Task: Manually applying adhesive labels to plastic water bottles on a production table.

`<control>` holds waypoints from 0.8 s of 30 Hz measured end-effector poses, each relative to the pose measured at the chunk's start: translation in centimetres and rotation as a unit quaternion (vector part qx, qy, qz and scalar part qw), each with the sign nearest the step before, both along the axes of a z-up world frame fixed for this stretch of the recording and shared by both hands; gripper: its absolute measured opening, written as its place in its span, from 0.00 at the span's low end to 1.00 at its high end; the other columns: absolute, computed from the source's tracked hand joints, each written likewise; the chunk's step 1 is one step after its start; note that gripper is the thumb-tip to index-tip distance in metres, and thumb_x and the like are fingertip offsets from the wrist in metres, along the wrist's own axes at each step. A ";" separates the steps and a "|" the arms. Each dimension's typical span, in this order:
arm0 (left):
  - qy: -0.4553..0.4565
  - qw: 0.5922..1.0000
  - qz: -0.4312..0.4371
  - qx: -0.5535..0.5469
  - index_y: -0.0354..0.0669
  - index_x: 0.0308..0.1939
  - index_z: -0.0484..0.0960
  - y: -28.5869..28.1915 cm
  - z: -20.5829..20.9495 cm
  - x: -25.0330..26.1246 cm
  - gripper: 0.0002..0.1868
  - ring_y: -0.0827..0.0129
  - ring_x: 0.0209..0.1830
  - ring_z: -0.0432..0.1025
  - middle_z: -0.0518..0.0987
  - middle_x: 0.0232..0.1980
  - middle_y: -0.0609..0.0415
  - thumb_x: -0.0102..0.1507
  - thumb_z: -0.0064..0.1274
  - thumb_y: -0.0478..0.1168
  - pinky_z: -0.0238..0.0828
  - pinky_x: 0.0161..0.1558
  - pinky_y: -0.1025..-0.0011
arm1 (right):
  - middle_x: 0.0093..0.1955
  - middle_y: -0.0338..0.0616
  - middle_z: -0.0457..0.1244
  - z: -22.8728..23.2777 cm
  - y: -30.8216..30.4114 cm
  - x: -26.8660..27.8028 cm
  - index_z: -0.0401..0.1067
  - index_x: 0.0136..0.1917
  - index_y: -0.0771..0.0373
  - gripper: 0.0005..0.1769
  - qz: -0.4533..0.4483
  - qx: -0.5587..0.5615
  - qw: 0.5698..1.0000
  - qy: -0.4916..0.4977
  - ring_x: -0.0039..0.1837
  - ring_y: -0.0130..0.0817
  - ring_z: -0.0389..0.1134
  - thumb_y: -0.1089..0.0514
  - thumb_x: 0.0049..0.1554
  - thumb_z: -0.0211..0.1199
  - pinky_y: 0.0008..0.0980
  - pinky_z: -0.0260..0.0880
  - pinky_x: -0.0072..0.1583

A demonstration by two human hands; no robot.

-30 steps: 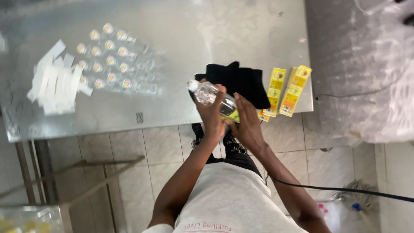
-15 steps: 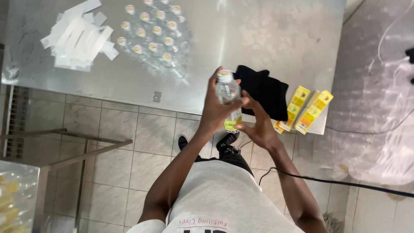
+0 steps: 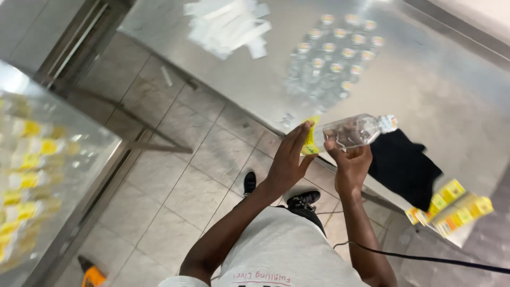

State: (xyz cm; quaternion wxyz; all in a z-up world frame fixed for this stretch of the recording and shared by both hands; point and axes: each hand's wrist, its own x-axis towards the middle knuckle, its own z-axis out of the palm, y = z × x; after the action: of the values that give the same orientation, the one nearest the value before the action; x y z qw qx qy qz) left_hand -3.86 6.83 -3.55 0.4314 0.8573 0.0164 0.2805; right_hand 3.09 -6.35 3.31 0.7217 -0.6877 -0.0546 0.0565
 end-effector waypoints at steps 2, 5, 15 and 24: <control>0.036 0.998 0.043 -0.039 0.34 0.82 0.64 3.6 0.0 -2.4 0.43 0.47 0.79 0.67 0.71 0.76 0.39 0.67 0.66 0.42 0.62 0.81 0.54 | 0.42 0.33 0.60 0.0 2.7 -1.0 0.69 0.58 0.62 0.33 0.065 -0.093 0.994 0.006 0.45 0.19 0.60 0.57 0.48 0.88 0.26 0.65 0.48; 0.124 0.980 0.097 -0.123 0.41 0.77 0.70 8.9 -1.4 -6.8 0.47 0.48 0.74 0.72 0.77 0.69 0.44 0.57 0.76 0.44 0.66 0.77 0.54 | 0.41 0.34 0.63 -5.0 6.2 -1.4 0.73 0.55 0.57 0.35 0.228 -0.213 0.950 -0.030 0.46 0.25 0.63 0.49 0.42 0.93 0.30 0.63 0.51; 0.102 0.804 0.483 -0.332 0.33 0.70 0.73 23.4 -14.4 -23.9 0.57 0.34 0.66 0.74 0.78 0.64 0.31 0.45 0.84 0.54 0.66 0.70 0.45 | 0.83 0.65 0.56 4.5 23.1 -9.1 0.53 0.88 0.61 0.51 0.590 -0.265 0.759 -0.072 0.79 0.70 0.59 0.54 0.58 0.72 0.76 0.56 0.74; 0.015 0.504 0.818 -0.278 0.36 0.86 0.49 50.4 -26.2 -52.2 0.66 0.40 0.78 0.68 0.66 0.83 0.34 0.57 0.81 0.51 0.79 0.70 0.52 | 0.82 0.60 0.57 -7.0 12.9 -2.5 0.54 0.85 0.71 0.46 0.472 -0.350 0.809 0.005 0.80 0.52 0.62 0.61 0.58 0.67 0.48 0.69 0.71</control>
State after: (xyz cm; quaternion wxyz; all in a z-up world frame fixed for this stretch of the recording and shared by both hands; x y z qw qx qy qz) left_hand -56.04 57.27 -29.72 0.2258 0.3029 0.7937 0.4768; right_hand 0.54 6.51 -3.74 0.3171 -0.7829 -0.3453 0.4089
